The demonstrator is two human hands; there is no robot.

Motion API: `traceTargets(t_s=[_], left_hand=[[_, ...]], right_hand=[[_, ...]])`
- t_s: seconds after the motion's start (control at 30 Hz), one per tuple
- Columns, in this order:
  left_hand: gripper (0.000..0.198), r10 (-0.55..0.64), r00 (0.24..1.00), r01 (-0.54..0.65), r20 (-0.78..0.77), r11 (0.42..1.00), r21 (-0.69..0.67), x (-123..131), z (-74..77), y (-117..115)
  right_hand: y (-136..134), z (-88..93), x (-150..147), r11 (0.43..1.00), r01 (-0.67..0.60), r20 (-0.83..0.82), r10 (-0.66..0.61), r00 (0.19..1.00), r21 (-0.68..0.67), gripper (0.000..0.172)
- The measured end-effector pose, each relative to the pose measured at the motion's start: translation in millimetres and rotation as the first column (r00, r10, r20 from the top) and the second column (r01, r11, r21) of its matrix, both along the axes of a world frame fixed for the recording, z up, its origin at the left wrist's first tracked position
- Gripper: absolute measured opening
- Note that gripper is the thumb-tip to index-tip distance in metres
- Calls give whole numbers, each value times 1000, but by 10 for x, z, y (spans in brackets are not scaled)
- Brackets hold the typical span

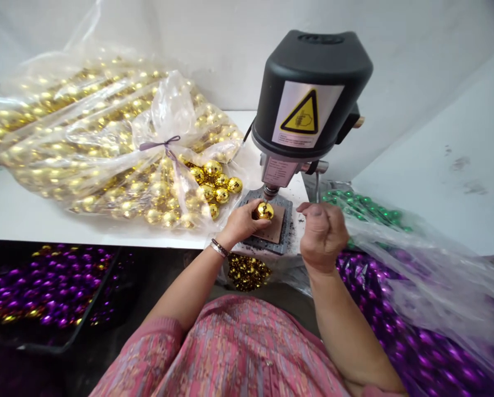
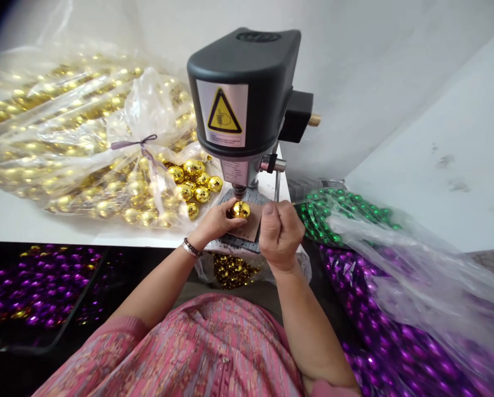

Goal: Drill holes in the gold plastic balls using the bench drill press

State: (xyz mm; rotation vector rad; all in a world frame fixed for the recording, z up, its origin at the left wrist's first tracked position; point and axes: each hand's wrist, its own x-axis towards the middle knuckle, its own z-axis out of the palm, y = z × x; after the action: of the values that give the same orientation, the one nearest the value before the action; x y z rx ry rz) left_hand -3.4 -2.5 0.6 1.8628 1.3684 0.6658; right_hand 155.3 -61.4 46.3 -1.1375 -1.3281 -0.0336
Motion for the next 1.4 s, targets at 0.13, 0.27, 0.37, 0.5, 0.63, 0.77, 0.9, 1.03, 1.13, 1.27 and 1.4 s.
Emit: traceTargets(t_s=[0.13, 0.27, 0.37, 0.5, 0.63, 0.77, 0.9, 1.03, 1.13, 1.27, 1.4], left_hand=[[48, 22, 1000, -22, -10, 1000, 15, -8, 2, -40], [49, 5, 1000, -5, -5, 999, 32, -131, 31, -178], [59, -185, 982, 186, 31, 982, -24, -315, 84, -281], [54, -262, 965, 263, 13, 961, -88, -569, 179, -208], [38, 303, 924, -240, -233, 934, 264, -749, 236, 85], [48, 472, 747, -363, -468, 879, 308, -911, 224, 269], [51, 334, 770, -297, -543, 942, 158, -1069, 193, 266], [57, 328, 943, -327, -57, 945, 27, -1100, 181, 179], [65, 236, 821, -151, 519, 968, -201, -1010, 174, 90], [66, 242, 523, 181, 817, 905, -384, -802, 139, 4], [48, 345, 379, 281, 859, 841, -462, -611, 58, -47]], right_hand=[[-5, 510, -23, 998, 4, -103, -10, 995, -59, 42], [45, 822, -22, 993, -90, -262, 66, 963, -81, 46], [59, 810, -22, 991, -98, -278, 70, 958, -87, 47], [35, 750, -31, 991, -95, -279, 66, 958, -91, 46], [11, 749, -40, 989, -97, -278, 64, 958, -108, 47], [-3, 735, -40, 989, -111, -279, 79, 957, -100, 46], [-18, 721, -31, 987, -118, -273, 85, 958, -107, 45], [-34, 715, -32, 986, -117, -262, 84, 961, -115, 43], [-38, 700, -41, 988, -105, -232, 77, 970, -112, 43], [-41, 681, -39, 990, -106, -214, 85, 973, -88, 44], [-59, 688, -20, 984, -131, -218, 102, 971, -123, 43]])
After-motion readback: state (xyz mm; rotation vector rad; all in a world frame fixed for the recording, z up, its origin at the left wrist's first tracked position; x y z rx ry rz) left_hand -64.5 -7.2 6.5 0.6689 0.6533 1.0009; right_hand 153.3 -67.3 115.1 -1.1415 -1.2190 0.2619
